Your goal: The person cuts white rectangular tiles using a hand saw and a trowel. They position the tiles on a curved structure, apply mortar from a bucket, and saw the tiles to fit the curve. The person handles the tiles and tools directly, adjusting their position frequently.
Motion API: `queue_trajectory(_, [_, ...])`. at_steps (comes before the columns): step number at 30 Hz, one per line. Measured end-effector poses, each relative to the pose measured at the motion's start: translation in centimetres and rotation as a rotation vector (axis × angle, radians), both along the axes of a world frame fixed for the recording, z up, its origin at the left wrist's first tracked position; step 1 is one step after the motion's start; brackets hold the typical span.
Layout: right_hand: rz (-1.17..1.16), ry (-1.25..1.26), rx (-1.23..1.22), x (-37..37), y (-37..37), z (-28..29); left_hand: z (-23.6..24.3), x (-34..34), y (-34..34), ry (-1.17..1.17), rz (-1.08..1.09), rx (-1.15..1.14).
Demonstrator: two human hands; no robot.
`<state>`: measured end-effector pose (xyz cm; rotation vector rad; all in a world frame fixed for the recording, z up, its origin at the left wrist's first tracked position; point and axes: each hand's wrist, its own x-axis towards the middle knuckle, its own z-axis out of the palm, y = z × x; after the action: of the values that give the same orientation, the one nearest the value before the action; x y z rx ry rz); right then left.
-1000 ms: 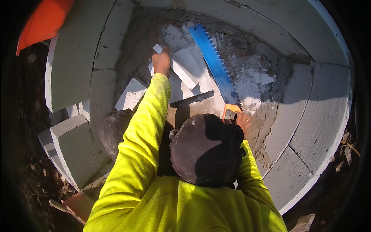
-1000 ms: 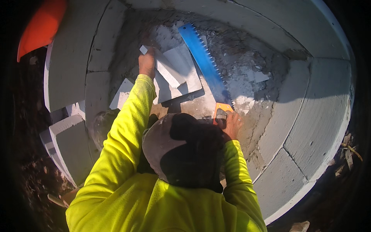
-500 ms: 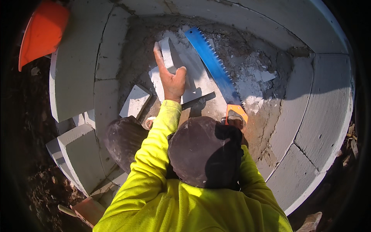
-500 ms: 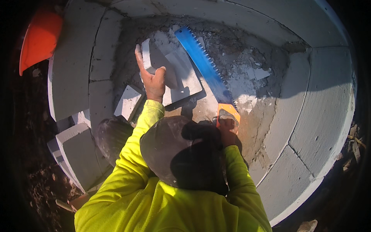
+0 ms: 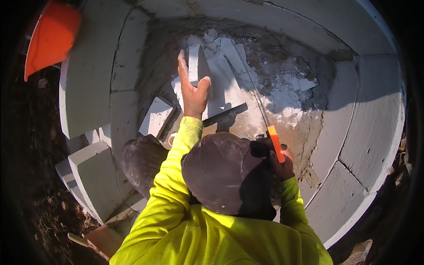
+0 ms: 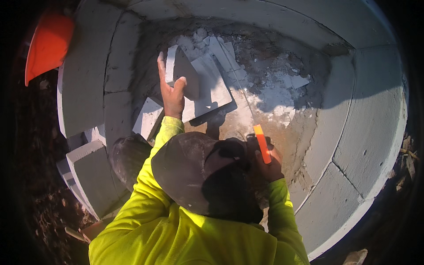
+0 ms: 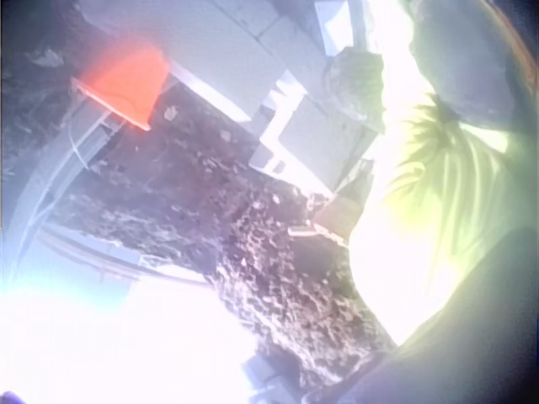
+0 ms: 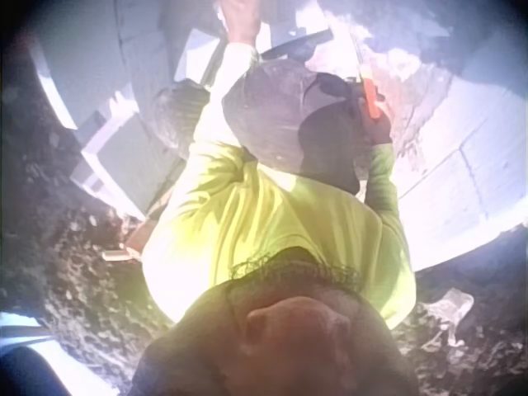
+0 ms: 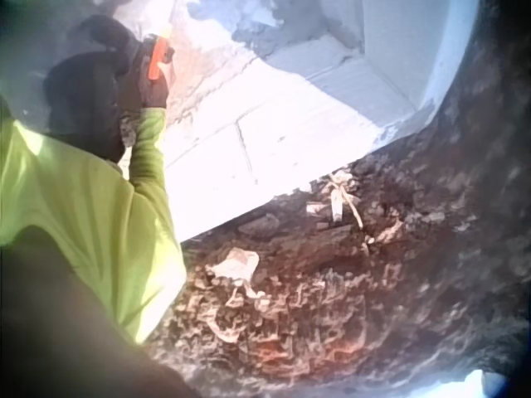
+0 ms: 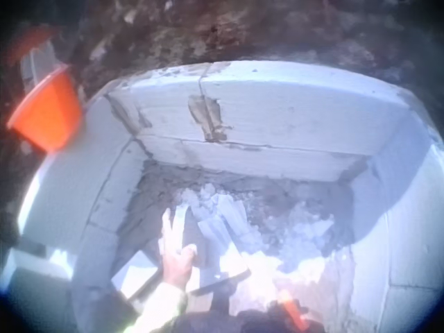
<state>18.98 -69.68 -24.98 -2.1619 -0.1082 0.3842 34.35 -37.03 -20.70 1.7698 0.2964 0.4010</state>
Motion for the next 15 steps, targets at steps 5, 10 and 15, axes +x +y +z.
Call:
queue_trajectory(5, [-0.052, 0.090, 0.181, 1.3, 2.2, 1.1, -0.3, 0.0, -1.5, -0.017, 0.011, 0.031])
queue_trajectory(10, [0.131, 0.010, 0.104, 4.6, 4.9, 0.6, -1.3, 0.2, -1.0, -0.024, 0.073, 0.095])
queue_trajectory(15, [0.207, -0.239, 0.167, 5.6, 5.8, 1.0, -1.6, 1.5, 0.2, 0.002, 0.245, 0.103])
